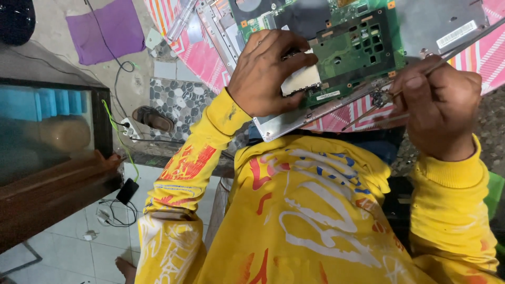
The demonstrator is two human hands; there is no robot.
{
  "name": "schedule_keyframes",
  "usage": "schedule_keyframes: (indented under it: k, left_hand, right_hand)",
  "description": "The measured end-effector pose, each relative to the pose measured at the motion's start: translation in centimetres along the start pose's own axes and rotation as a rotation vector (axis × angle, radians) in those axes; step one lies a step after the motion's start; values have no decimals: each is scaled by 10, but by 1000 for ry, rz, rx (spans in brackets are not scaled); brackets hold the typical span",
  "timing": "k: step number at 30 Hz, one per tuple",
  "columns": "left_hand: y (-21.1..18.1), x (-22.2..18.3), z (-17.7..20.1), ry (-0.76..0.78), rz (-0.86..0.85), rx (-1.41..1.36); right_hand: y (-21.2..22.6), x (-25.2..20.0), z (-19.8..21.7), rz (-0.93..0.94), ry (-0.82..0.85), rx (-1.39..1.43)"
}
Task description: Using a screwdriver to remove components from a laptop motherboard
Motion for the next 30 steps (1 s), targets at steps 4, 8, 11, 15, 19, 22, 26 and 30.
schedule_keyframes:
  k: [4,8,11,15,19,22,26,30]
  left_hand:
    - [1,0,-3,-22,-10,15]
    - [0,0,-3,-30,-10,36]
    - [2,-1,-5,-42,-31,28]
    - [0,-2,-4,-49,-49,-36]
    - [2,-7,-10,-43,-79,15]
    - [9,-11,-17,-74,-20,23]
    - [14,-13,-18,-100,-83,-6]
    - [15,-13,-11,-114,-119,-106]
  right_hand:
    - [0,-1,1,6,5,22]
    - [7,-3,1,-21,13,17]
    - [13,-8,1,-45,-11,-10]
    - [23,-10,1,-52,-30,-41]
    - [30,-13,2,-37,-48,-25]
    - [34,-15,3,-35,-46,-14]
    - [36,-17,3,-32,-46,-21]
    - [32,-17,3,-7,-59,-27]
Point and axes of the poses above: each hand's wrist, its own x-axis towards the middle knuckle, its own z-axis out of the back of the hand, y = z × x, the point moved 1 cm from there along x, towards the middle knuckle, and after that the axes turned 13 degrees about -y, right-handed, at the moved point
